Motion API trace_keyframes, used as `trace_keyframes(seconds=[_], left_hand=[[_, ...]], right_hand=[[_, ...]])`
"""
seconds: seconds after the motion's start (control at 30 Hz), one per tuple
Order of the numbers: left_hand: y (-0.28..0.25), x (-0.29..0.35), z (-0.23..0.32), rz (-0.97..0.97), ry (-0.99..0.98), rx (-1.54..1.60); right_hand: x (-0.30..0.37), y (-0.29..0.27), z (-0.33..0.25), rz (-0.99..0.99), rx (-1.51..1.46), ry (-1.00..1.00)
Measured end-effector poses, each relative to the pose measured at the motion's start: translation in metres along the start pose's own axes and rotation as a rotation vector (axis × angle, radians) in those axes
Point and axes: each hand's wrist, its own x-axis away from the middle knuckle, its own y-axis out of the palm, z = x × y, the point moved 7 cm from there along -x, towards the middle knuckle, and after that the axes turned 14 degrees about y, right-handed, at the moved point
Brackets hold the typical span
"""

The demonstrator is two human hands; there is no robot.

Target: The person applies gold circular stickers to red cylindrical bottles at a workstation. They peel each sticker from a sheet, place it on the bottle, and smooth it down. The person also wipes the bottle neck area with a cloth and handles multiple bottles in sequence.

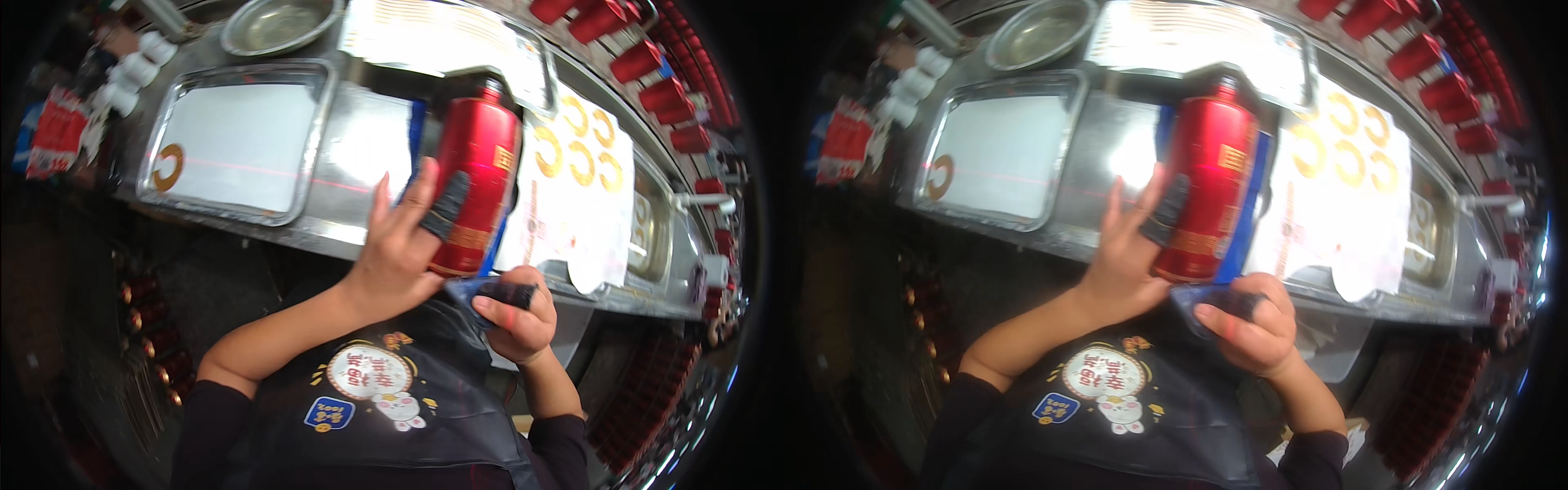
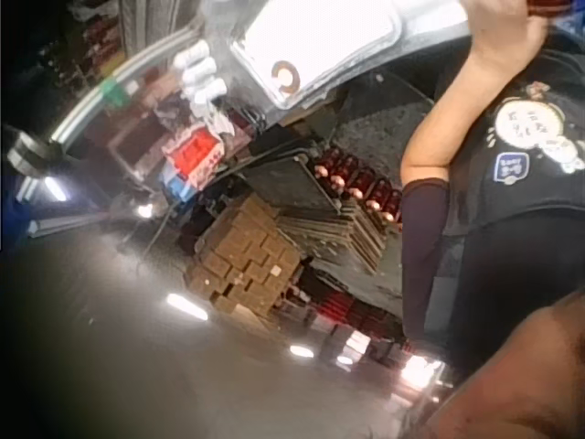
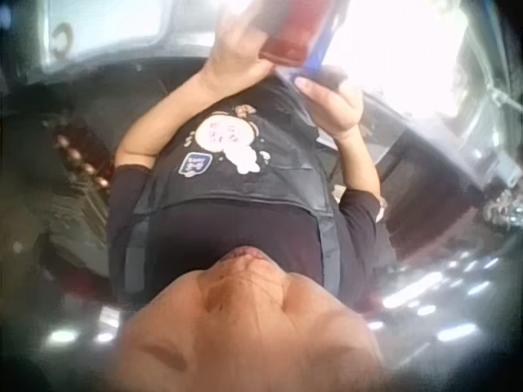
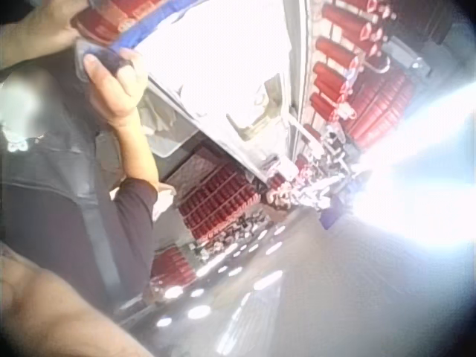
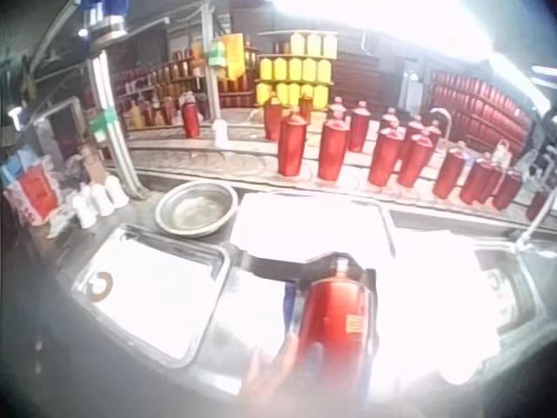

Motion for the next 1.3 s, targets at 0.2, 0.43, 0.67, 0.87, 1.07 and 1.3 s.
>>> trace_keyframes(seconds=[0.2,0.43,0.67,0.87,1.07,1.3], left_hand=[[-0.009,-0.005,0.004,0.060,0.051,-0.017],[-0.005,-0.001,-0.004,0.010,-0.027,0.044],[-0.003,0.005,-0.012,-0.158,-0.074,0.017],[0.000,0.007,-0.024,-0.206,-0.095,0.099],[-0.015,-0.005,-0.003,-0.123,-0.138,0.044],[-0.005,-0.016,0.002,-0.206,0.034,-0.101]], right_hand=[[0.024,0.008,0.009,-0.036,0.088,0.027],[-0.076,0.000,0.077,0.085,-0.090,0.422],[-0.076,-0.017,0.005,0.186,0.112,-0.190],[-0.110,-0.024,0.085,0.305,-0.205,0.564],[-0.054,-0.014,-0.003,0.096,-0.048,-0.282],[-0.082,-0.034,0.064,0.399,0.102,0.108]])
